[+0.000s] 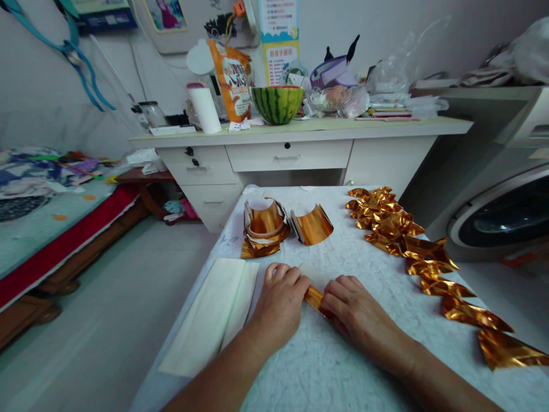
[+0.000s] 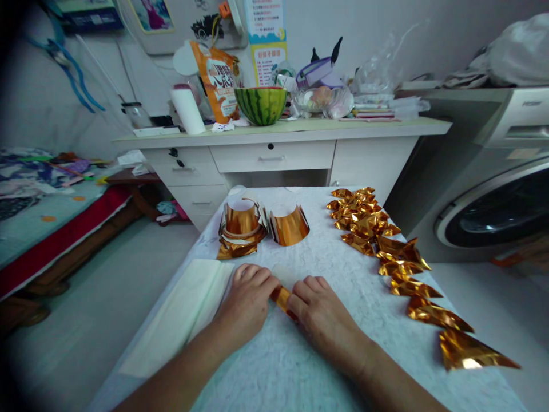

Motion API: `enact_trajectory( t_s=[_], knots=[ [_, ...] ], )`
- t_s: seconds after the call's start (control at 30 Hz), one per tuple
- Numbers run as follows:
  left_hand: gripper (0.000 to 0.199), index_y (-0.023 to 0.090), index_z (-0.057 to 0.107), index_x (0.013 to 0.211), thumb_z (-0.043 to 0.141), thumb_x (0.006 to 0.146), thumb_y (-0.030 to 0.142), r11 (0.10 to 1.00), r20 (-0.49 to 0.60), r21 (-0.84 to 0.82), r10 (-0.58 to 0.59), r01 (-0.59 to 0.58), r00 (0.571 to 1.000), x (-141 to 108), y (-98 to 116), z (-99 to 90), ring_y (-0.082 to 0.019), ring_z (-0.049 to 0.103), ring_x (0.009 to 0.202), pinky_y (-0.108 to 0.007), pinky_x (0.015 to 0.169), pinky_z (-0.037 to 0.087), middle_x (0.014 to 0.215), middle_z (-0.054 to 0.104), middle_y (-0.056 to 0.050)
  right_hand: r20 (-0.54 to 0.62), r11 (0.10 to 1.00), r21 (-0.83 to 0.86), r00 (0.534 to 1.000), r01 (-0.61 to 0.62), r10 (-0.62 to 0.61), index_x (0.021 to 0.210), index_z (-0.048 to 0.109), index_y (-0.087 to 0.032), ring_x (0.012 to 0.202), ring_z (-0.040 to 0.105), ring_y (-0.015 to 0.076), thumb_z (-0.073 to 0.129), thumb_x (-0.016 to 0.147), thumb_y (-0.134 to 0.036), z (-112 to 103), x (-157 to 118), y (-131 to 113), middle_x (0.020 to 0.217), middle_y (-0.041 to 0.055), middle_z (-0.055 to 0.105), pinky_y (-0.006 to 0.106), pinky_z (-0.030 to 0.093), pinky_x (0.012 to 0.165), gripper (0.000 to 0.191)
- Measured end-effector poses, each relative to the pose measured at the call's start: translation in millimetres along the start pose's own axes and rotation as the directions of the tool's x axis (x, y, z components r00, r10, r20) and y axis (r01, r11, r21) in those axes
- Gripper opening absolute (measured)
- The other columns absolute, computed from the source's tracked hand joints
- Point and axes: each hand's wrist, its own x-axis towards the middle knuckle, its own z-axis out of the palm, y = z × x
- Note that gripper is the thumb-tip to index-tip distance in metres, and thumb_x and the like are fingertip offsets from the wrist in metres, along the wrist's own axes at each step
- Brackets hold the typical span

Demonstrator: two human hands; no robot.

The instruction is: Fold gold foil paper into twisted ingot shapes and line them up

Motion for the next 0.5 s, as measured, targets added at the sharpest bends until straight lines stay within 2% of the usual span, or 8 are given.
enact_trajectory(
  t_s=[0.1, 0.23, 0.4, 0.5],
  knots=[
    [0.029, 0.021, 0.057, 0.090, 0.049, 0.073, 0.000, 0.987, 0.054, -0.154, 0.055, -0.046, 0.997, -2.8, 2.7, -1.3, -0.021, 0.049, 0.097, -0.039, 0.091, 0.039, 0.096, 0.057, -0.002, 0.042, 0.999, 0.041, 0.999, -0.009, 0.007, 0.089, 0.062, -0.021, 0.081, 0.048, 0.0177, 0.051, 0.092, -0.010, -2.3, -1.2, 1.0, 0.085, 0.0018, 0.062, 0.033, 0.032, 0.074, 0.016],
    [0.037, 0.022, 0.057, 0.097, 0.054, 0.066, 0.002, 0.937, 0.107, -0.342, 0.113, -0.070, 0.988, -4.3, 7.2, -0.3, -0.020, 0.050, 0.100, -0.034, 0.089, 0.042, 0.101, 0.056, -0.002, 0.033, 0.996, 0.090, 0.999, -0.005, 0.002, 0.093, 0.064, -0.022, 0.083, 0.050, 0.0180, 0.052, 0.093, -0.013, -3.0, -3.8, 3.1, 0.088, 0.0019, 0.064, 0.033, 0.033, 0.075, 0.015],
    [0.022, 0.020, 0.058, 0.093, 0.068, 0.073, 0.017, 0.917, 0.110, -0.398, 0.063, -0.014, 0.992, -3.7, 9.3, 1.2, -0.022, 0.051, 0.100, -0.037, 0.088, 0.044, 0.102, 0.058, -0.002, 0.042, 0.986, 0.151, 0.997, -0.069, 0.063, 0.088, 0.064, -0.020, 0.084, 0.053, 0.0185, 0.057, 0.090, -0.013, -4.4, -6.0, 6.1, 0.085, 0.0028, 0.064, 0.033, 0.036, 0.075, 0.010],
    [0.011, 0.020, 0.060, 0.087, 0.067, 0.079, 0.016, 0.916, 0.092, -0.401, 0.041, -0.001, 0.995, -3.0, 8.6, 3.7, -0.020, 0.053, 0.097, -0.035, 0.085, 0.044, 0.097, 0.059, -0.001, 0.016, 0.976, 0.193, 0.995, -0.100, 0.099, 0.085, 0.064, -0.020, 0.083, 0.054, 0.0182, 0.059, 0.088, -0.012, -5.9, -7.2, 9.3, 0.084, 0.0026, 0.063, 0.032, 0.038, 0.075, 0.010]
  ],
)
